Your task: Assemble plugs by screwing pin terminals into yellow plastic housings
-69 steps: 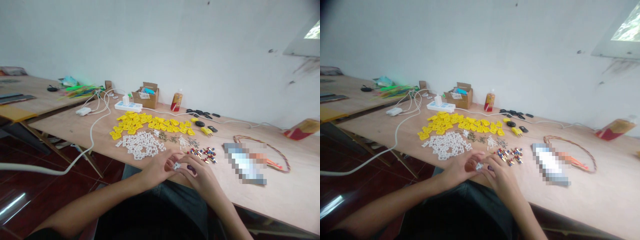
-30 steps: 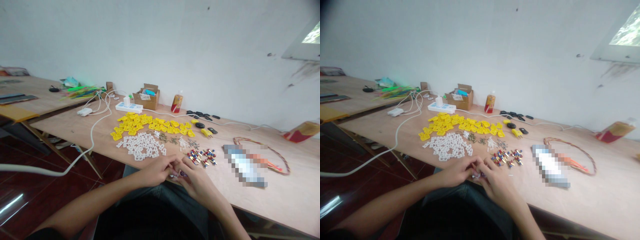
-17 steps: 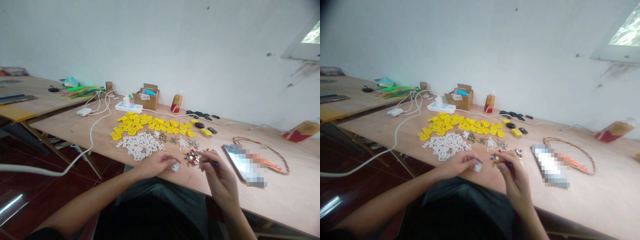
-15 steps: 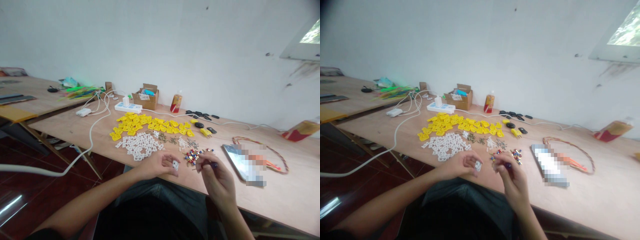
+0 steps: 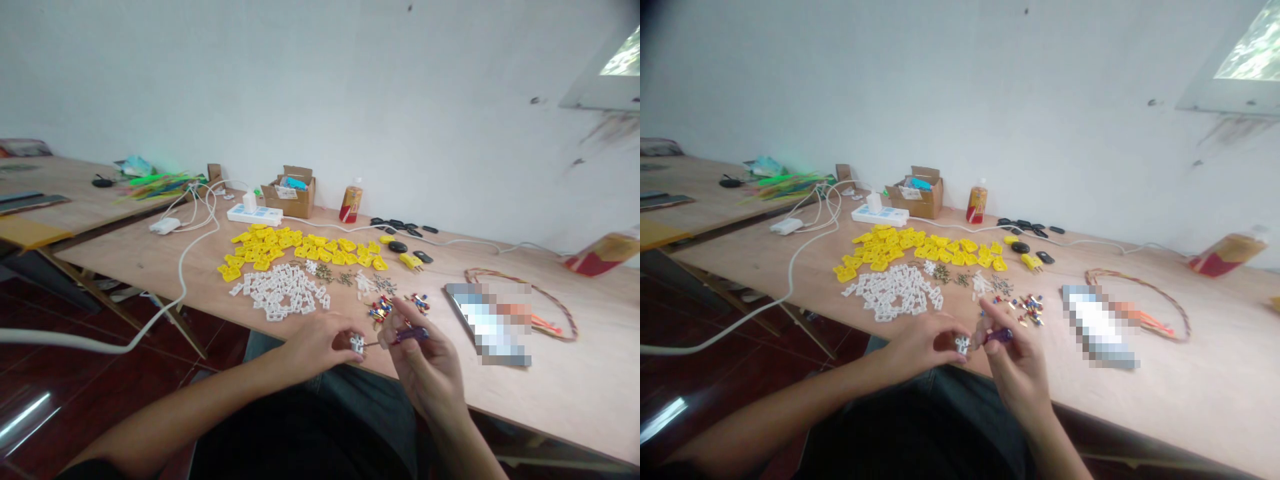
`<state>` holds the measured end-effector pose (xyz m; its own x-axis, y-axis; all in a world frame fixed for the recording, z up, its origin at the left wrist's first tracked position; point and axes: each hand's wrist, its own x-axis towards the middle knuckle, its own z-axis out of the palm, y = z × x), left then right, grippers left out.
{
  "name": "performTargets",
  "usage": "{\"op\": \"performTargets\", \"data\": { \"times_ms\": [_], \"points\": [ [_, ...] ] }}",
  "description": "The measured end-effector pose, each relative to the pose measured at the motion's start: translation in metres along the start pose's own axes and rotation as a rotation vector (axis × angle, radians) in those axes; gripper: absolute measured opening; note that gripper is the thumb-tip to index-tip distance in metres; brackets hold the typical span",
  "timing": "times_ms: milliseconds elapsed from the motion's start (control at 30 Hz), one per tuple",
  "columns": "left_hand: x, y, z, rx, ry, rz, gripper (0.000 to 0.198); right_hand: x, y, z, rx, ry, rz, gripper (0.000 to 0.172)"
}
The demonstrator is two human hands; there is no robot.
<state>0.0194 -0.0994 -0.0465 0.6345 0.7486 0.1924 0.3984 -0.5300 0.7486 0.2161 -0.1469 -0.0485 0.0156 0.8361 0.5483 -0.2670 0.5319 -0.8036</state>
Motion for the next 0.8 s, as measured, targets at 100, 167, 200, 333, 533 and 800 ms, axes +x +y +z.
{"op": "performTargets", "data": {
  "times_ms": [100,167,200,333,533,800],
  "points": [
    [0.0,0.0,-0.001,0.011,-0.003,0.009,0.031,0.0,0.006,-0.005,-0.017,-0.031,0.015,0.043],
    [0.0,-0.001,0.0,0.01,0.006,0.009,0.031,0.0,0.008,-0.007,-0.029,-0.047,0.009,0.044],
    [0.0,-0.001,0.0,0.008,0.01,0.008,0.031,0.0,0.008,-0.007,-0.047,-0.051,0.001,0.045],
    [0.001,-0.003,0.001,0.003,0.016,0.011,0.03,-0.002,0.006,-0.005,-0.155,-0.064,-0.026,0.051],
    [0.0,-0.003,-0.001,-0.032,0.017,0.005,0.031,0.005,0.0,0.004,-0.122,-0.072,-0.119,0.023],
    [0.0,-0.001,0.0,-0.057,0.016,-0.029,0.024,0.025,-0.009,0.0,-0.227,-0.14,-0.123,0.016]
  ]
}}
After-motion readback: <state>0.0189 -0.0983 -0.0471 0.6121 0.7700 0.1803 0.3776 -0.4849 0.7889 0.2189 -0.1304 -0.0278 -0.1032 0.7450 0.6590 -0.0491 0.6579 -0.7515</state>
